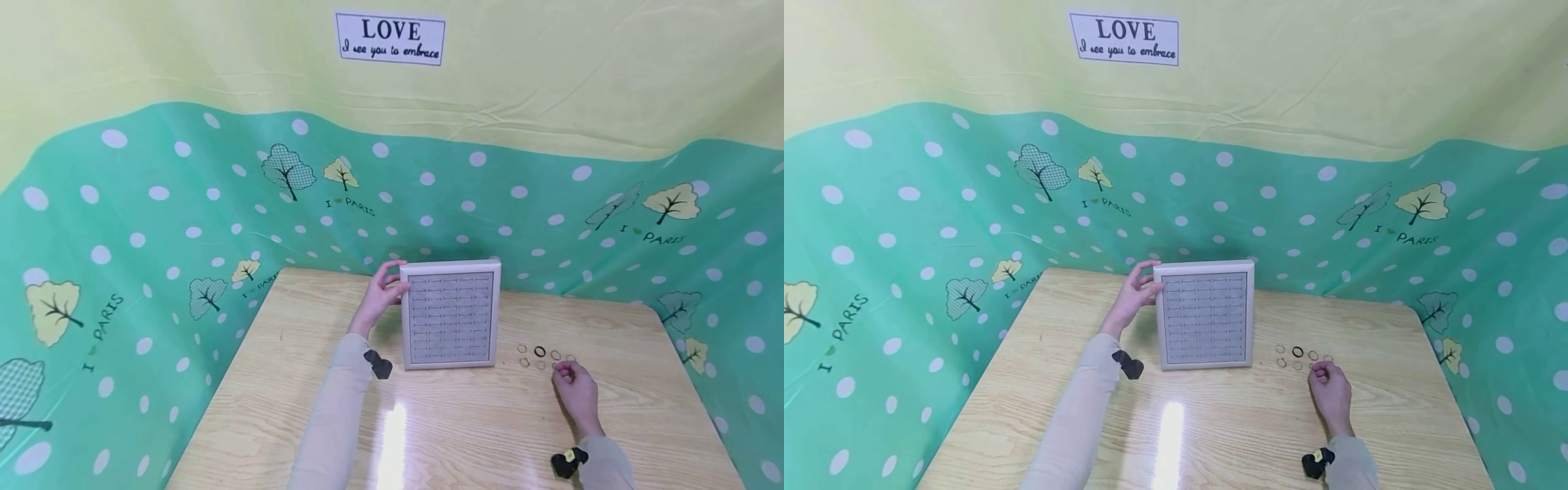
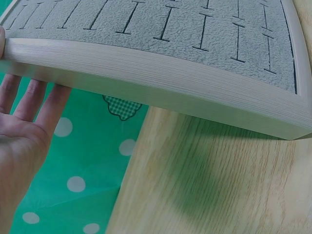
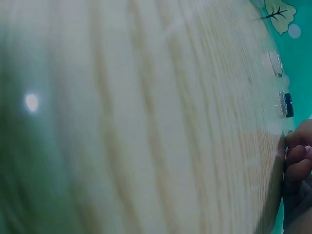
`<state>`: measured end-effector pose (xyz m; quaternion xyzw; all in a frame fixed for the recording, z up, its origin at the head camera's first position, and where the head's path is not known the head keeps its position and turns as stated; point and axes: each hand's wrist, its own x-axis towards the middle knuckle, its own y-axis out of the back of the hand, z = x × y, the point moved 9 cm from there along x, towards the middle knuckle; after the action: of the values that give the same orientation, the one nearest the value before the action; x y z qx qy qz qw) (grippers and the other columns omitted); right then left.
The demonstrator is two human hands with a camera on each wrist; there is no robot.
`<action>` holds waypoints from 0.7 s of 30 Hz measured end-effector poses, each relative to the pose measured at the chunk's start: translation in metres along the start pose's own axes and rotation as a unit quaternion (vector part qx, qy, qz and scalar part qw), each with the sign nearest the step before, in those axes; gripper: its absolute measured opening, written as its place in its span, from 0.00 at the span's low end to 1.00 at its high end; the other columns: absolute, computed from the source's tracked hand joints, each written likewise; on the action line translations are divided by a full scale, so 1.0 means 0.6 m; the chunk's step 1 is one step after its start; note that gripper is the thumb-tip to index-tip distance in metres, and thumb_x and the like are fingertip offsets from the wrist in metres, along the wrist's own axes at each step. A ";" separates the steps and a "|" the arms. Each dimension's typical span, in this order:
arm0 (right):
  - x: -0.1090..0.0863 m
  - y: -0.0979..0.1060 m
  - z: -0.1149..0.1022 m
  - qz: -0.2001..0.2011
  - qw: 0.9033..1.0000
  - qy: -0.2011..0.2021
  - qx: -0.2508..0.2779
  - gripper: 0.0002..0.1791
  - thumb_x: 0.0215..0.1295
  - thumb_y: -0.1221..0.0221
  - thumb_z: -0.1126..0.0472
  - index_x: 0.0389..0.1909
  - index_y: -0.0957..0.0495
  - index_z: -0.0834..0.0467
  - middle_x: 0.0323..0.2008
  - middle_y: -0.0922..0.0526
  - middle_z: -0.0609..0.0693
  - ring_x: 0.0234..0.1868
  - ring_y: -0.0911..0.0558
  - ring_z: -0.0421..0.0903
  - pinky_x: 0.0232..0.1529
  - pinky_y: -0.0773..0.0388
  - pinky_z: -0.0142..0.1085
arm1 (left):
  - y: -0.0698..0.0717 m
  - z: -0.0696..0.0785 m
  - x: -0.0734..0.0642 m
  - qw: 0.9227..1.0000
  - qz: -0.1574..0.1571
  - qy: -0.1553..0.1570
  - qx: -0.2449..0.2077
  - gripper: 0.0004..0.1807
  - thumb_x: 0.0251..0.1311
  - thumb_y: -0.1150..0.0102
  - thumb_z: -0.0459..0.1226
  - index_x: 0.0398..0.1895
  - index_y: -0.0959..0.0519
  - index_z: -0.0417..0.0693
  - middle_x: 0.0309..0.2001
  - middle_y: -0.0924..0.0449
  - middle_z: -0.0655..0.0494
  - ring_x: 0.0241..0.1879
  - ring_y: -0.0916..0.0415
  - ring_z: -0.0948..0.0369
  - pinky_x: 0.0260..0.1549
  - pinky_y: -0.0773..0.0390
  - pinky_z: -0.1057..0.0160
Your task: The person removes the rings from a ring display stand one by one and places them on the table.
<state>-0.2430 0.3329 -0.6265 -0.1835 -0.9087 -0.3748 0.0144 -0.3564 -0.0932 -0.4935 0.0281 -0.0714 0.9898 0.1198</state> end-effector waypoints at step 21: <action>-0.012 0.009 0.004 -0.010 0.998 -0.012 0.064 0.11 0.61 0.43 0.72 0.45 0.26 0.69 0.38 0.24 0.60 0.28 0.29 0.31 0.29 0.31 0.18 | 0.006 -0.046 0.012 1.000 0.010 -0.011 -0.008 0.32 0.64 0.41 0.32 0.71 0.39 0.54 0.52 0.23 0.40 0.45 0.21 0.52 0.46 0.21 0.45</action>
<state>-0.2341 0.3359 -0.6256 -0.1771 -0.9326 -0.3142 0.0115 -0.3652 -0.0909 -0.5206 0.0372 -0.0812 0.9899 0.1098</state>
